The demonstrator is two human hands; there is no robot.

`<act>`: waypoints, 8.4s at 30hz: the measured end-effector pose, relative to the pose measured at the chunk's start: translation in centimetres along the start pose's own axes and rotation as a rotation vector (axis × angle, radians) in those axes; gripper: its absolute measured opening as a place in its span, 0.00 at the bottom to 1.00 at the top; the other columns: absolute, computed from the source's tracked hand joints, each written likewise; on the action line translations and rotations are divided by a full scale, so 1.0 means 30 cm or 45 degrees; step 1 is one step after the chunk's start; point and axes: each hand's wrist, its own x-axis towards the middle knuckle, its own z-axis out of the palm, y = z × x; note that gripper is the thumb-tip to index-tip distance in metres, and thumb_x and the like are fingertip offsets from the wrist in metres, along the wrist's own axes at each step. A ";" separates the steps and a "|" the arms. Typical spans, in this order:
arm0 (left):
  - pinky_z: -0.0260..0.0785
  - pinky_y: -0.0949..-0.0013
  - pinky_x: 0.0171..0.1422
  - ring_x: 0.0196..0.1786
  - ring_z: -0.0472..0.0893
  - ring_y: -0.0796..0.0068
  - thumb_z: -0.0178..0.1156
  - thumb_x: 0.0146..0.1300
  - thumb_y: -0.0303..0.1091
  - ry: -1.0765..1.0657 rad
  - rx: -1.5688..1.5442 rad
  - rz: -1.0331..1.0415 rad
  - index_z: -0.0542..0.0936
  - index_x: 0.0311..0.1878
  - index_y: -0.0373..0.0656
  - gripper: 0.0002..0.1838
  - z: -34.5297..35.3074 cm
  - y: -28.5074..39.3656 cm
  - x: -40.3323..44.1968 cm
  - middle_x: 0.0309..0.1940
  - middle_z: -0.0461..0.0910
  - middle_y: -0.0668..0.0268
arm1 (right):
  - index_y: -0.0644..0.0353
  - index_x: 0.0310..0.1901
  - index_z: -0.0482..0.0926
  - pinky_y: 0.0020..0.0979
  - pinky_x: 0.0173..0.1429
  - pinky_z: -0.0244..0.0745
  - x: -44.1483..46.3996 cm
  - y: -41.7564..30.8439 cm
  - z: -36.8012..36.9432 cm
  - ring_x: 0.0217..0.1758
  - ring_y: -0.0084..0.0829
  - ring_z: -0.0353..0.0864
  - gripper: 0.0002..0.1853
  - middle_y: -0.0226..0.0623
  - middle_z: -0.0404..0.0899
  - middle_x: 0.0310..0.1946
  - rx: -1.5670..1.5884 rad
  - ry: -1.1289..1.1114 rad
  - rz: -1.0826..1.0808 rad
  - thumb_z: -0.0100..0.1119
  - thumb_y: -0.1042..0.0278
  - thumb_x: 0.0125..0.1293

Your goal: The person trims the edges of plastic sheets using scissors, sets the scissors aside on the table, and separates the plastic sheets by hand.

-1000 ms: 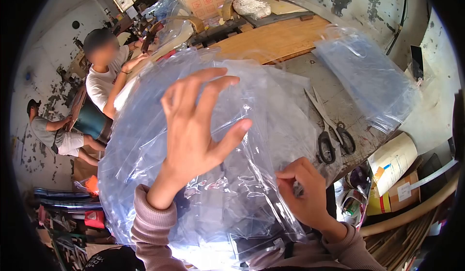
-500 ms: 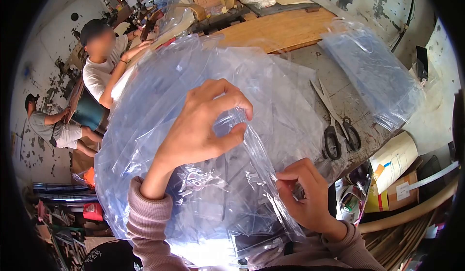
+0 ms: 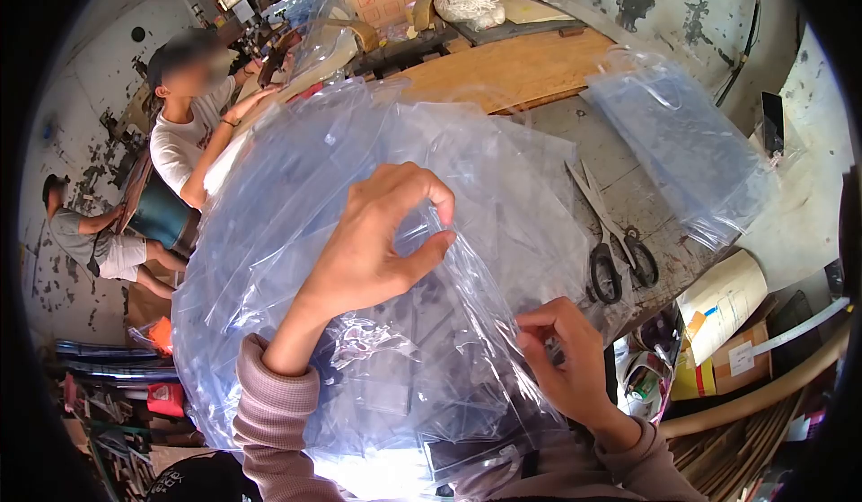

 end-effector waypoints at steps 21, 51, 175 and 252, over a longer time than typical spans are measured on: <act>0.73 0.65 0.46 0.48 0.75 0.59 0.70 0.45 0.27 0.489 0.322 -1.015 0.74 0.58 0.37 0.32 0.278 0.472 -0.615 0.56 0.69 0.53 | 0.65 0.52 0.74 0.20 0.30 0.67 0.088 0.226 -0.286 0.26 0.19 0.72 0.14 0.34 0.78 0.31 -0.354 0.219 0.096 0.52 0.77 0.64; 0.81 0.64 0.34 0.30 0.83 0.63 0.57 0.65 0.39 1.187 -1.775 -0.970 0.66 0.39 0.37 0.15 0.468 0.428 -0.354 0.32 0.78 0.51 | 0.53 0.60 0.71 0.39 0.60 0.71 -0.058 -0.060 -0.135 0.65 0.49 0.67 0.38 0.48 0.63 0.64 -0.053 -0.552 0.095 0.74 0.56 0.46; 0.58 0.54 0.66 0.40 0.79 0.63 0.67 0.54 0.27 1.953 0.535 0.014 0.80 0.41 0.38 0.11 0.270 0.435 -0.469 0.44 0.79 0.56 | 0.41 0.54 0.78 0.27 0.35 0.71 -0.104 -0.203 -0.337 0.35 0.23 0.76 0.27 0.19 0.76 0.30 -0.846 -0.486 -0.396 0.61 0.71 0.48; 0.67 0.67 0.37 0.33 0.73 0.68 0.69 0.43 0.26 0.670 0.409 -0.643 0.82 0.45 0.45 0.20 0.571 0.465 -0.309 0.35 0.74 0.64 | 0.59 0.52 0.73 0.44 0.55 0.61 0.020 0.175 -0.247 0.51 0.45 0.71 0.20 0.44 0.71 0.44 -1.194 0.227 0.088 0.61 0.61 0.59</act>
